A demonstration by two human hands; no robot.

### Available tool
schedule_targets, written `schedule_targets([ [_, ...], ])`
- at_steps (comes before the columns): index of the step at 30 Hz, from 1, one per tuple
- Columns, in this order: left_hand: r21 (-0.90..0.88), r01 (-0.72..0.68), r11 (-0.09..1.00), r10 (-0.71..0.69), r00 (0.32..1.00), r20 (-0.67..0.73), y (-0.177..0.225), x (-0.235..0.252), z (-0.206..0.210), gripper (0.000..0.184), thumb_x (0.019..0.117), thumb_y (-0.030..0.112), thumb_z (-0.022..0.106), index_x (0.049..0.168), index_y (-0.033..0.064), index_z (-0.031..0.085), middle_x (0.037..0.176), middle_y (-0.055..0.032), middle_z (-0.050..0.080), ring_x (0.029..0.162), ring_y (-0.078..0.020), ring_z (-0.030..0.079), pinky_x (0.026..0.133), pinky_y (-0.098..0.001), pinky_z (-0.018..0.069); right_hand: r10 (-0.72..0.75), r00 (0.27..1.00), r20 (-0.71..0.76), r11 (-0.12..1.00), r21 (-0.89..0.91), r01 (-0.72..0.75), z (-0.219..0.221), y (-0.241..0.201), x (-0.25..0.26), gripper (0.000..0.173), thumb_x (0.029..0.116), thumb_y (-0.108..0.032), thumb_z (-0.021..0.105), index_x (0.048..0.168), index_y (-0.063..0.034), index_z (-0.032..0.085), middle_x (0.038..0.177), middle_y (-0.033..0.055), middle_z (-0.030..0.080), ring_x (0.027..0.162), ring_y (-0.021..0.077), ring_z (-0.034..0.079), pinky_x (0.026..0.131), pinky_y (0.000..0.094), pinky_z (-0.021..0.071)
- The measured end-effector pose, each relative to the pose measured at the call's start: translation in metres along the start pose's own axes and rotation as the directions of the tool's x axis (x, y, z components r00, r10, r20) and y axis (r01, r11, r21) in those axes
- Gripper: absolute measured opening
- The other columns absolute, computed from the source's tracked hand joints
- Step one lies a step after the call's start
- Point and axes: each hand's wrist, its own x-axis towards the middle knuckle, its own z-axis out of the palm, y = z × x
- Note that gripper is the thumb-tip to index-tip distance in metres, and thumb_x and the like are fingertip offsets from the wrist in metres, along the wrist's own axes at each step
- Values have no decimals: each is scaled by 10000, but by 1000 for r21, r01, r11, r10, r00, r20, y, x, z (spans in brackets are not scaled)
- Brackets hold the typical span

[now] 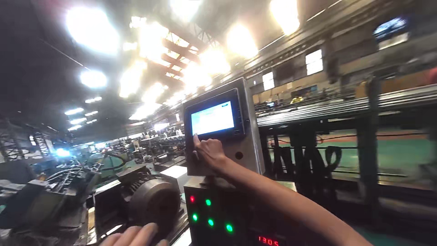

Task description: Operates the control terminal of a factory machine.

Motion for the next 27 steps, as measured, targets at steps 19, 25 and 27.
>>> schedule_targets([
  [19, -637, -94, 765, 7, 991, -137, -161, 279, 170, 402, 1057, 110, 453, 1431, 0, 551, 1399, -264, 579, 1326, -416, 551, 1116, -581, 418, -136, 764, -631, 918, -370, -142, 43, 6, 8, 366, 964, -357, 634, 1092, -28, 728, 792, 140, 704, 736, 328, 705, 640, 485, 549],
  [25, -641, 79, 763, -222, 964, -146, -104, 324, 199, 467, 1036, 292, 538, 1410, 16, 578, 1353, -231, 638, 1249, -408, 620, 1024, -578, 486, 101, 483, -870, 893, -135, -429, 24, 55, -8, 627, 954, -537, 564, 1286, -8, 621, 1368, 275, 546, 1296, 441, 517, 1054, 549, 437],
  [27, -586, 109, 803, -204, 974, -97, -104, 330, 200, 478, 1052, 324, 516, 1395, 0, 590, 1381, -227, 622, 1294, -403, 590, 1072, -565, 452, 135, 487, -863, 894, -106, -435, 23, 56, -4, 676, 952, -560, 569, 1319, 7, 608, 1372, 290, 548, 1303, 458, 515, 1051, 559, 443],
])
